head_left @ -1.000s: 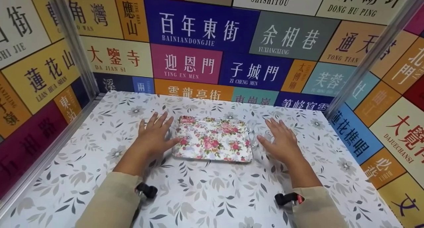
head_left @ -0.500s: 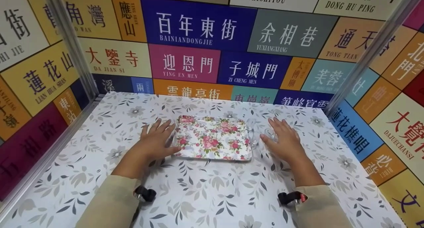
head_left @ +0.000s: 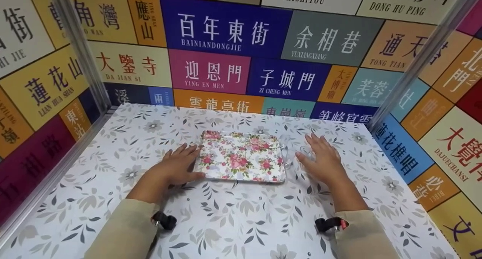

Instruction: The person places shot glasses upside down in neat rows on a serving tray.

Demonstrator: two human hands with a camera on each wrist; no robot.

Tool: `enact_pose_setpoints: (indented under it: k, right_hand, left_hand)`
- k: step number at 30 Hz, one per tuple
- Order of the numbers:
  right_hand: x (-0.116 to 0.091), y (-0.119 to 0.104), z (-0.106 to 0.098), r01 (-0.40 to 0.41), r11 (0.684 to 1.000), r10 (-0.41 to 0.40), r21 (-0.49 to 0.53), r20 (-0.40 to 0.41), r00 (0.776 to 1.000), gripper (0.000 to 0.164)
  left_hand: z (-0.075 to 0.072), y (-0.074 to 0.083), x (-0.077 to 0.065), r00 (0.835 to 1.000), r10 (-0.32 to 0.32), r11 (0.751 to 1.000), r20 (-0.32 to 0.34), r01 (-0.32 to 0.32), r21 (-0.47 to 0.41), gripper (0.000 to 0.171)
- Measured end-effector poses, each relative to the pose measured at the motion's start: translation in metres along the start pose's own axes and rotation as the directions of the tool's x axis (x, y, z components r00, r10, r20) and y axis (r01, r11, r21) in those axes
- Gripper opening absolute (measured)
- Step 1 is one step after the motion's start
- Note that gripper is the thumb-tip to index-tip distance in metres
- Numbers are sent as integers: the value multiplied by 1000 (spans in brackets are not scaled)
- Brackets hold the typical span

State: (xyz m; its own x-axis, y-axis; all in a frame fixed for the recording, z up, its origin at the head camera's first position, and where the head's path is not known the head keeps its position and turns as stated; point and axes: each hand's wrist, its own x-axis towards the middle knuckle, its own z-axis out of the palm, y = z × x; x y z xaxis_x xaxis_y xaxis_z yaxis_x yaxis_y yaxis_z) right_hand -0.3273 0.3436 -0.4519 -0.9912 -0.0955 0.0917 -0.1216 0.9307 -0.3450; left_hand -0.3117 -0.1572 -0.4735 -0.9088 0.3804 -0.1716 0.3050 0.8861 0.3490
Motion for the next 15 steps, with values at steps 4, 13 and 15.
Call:
enact_pose_setpoints:
  k: [4,13,15]
  right_hand:
    - [3,4,-2,-5,1000,5,2,-4,1000,94]
    - [2,28,-8,-24,999,25,39,-28,999,93]
    - [0,35,-10,-45,997,47,58,-25,999,91]
  left_hand:
    - [2,-3,1,999,-31,999,27,32,-30,99]
    - [2,-5,3,994,-69,994,81,75,-77,104]
    - [0,-4,1,994,-61,994,87,68,-81,104]
